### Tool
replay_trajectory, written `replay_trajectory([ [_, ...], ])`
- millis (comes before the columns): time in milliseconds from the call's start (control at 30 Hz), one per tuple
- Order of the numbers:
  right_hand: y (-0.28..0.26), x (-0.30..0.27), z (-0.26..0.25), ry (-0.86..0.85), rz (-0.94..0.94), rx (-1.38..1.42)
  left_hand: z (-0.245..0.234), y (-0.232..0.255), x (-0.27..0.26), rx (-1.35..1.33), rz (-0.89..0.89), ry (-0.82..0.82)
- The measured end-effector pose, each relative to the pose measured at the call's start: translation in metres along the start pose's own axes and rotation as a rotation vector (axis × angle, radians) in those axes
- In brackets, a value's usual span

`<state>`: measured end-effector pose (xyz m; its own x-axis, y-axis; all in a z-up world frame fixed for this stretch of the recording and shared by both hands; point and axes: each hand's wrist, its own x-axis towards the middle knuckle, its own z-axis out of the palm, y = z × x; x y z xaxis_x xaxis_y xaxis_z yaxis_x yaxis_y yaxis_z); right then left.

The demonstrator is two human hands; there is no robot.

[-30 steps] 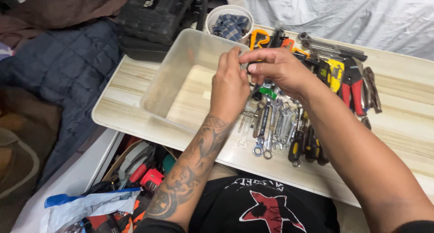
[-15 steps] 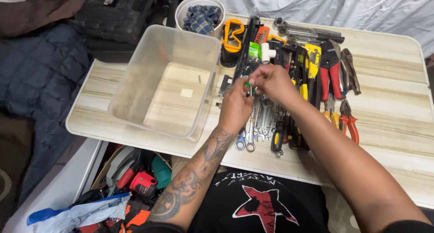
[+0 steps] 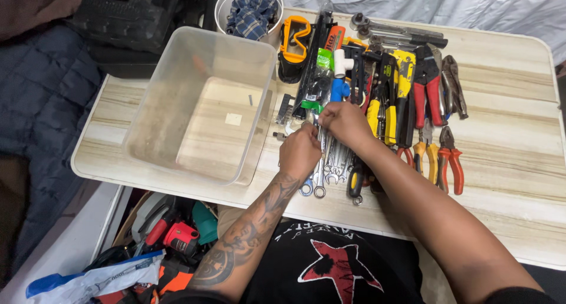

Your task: The person cleans a translucent plastic bin using a cloth, wiping the interior, exterior, and bottom surfaces.

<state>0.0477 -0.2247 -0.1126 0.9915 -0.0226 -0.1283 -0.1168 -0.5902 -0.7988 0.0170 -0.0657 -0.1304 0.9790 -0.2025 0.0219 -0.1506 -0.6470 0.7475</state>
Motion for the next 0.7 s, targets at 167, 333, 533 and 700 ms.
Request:
replay_trajectory([
  [167,0.002,0.002,0.009,0.049,-0.118,-0.294,0.001,-0.004,-0.003,0.032,0.019,-0.021],
  [333,0.005,0.001,0.013,0.032,-0.083,-0.378,-0.002,-0.005,-0.005,0.031,-0.004,-0.070],
  [533,0.009,-0.001,0.016,0.070,-0.110,-0.373,-0.006,-0.004,-0.008,0.013,0.016,-0.046],
  [700,-0.006,-0.002,0.006,0.061,-0.025,-0.307,-0.017,0.006,-0.010,-0.008,0.030,-0.040],
])
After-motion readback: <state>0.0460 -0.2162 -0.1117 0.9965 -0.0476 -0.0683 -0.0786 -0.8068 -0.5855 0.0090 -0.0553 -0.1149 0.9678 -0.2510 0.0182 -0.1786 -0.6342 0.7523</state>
